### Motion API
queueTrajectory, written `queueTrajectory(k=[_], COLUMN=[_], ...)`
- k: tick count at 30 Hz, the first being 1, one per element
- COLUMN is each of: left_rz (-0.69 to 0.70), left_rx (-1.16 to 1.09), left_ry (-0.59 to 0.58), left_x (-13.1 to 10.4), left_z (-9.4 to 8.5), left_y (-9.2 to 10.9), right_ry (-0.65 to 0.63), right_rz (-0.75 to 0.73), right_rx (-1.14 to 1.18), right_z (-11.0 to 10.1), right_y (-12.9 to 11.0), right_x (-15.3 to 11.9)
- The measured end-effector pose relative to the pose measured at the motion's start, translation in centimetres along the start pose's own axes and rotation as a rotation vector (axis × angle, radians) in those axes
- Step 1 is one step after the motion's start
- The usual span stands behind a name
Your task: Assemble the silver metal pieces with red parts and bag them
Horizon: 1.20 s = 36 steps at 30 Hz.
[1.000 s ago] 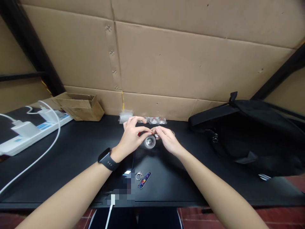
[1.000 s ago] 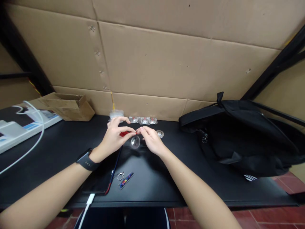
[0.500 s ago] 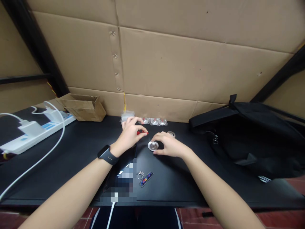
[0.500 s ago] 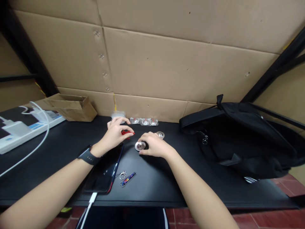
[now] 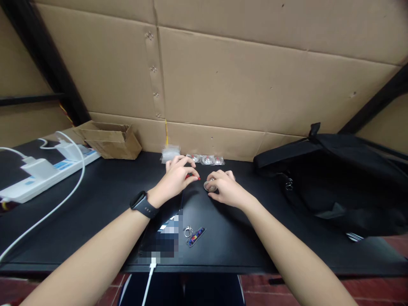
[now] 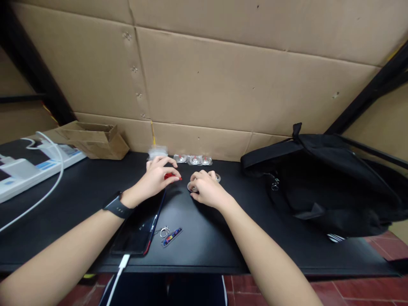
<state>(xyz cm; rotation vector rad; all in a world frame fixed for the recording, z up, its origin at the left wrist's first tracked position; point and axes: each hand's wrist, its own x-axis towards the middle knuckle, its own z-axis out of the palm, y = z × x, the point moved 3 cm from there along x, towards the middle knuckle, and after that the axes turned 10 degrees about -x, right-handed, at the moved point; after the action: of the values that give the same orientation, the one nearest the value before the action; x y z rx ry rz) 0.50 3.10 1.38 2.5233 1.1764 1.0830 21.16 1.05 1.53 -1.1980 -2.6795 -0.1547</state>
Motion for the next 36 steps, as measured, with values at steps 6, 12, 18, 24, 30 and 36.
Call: queueTrajectory(k=[6,12,18,24,30,36], left_rz=[0.008,0.005,0.020,0.016,-0.029,0.012], left_rx=[0.007,0.014,0.003,0.006,-0.063,-0.294], left_ry=[-0.013,0.023,0.011,0.033,0.053,0.070], left_x=[0.0,0.0,0.0,0.0,0.2,0.2], left_z=[0.0,-0.1,0.2,0.1,-0.4,-0.5], left_y=[0.3,0.6,0.8,0.7,0.9,1.7], right_ry=[-0.002,0.019,0.037,0.143,0.344,0.314], right_rz=[0.055,0.049,0.063,0.027,0.156,0.174], right_rx=[-0.087,-0.098,-0.128,-0.134,0.276,0.934], right_z=[0.0,-0.1,0.5,0.1,-1.7,-1.4], right_y=[0.0,0.4,0.9,0.7,2.1,2.5], right_x=[-0.1,-0.1,0.0,0.2,0.2,0.5])
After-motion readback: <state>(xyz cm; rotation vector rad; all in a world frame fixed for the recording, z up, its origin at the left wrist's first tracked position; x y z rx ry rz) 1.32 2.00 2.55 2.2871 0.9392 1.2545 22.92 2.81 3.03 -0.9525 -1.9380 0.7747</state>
